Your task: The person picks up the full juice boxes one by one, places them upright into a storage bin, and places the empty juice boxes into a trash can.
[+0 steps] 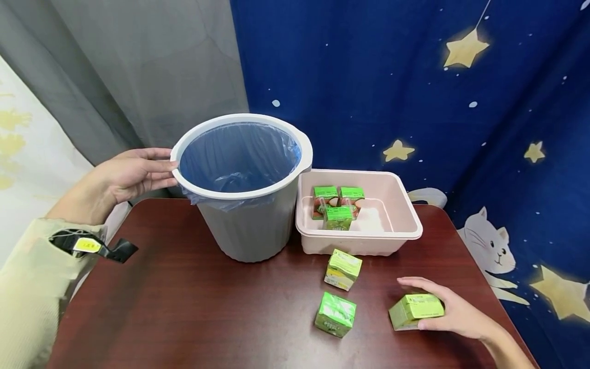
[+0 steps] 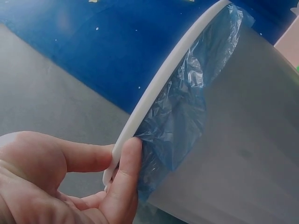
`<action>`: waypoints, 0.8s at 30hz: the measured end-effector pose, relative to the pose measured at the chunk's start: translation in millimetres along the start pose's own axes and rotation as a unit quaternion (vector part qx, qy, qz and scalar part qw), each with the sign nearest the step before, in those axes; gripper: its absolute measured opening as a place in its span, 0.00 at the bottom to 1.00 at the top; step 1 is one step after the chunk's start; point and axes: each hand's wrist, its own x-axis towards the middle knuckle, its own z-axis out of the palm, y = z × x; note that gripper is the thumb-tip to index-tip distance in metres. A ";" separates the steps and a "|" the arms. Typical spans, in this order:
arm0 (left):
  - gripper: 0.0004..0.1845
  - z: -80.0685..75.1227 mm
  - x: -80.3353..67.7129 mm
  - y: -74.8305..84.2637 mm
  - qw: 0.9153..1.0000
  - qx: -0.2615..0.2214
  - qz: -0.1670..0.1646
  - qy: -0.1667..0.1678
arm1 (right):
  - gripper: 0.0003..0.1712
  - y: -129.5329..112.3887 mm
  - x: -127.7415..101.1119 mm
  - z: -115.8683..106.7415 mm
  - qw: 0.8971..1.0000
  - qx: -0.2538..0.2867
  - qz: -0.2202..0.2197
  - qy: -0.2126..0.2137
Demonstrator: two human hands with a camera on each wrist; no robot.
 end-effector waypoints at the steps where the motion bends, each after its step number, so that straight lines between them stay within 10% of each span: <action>1: 0.18 0.5 -0.1 0.7 1.000 0.006 -0.001 0.002 | 0.43 0.7 1.7 1.4 1.000 -0.003 -0.004 0.003; 10: 0.19 2.2 0.1 2.4 1.000 -0.003 -0.011 0.000 | 0.31 -5.0 8.5 7.0 0.999 0.050 -0.013 -0.002; 24: 0.20 -0.8 0.5 1.7 0.999 -0.035 -0.011 -0.006 | 0.28 -56.4 35.1 -15.0 0.995 -0.093 0.005 0.048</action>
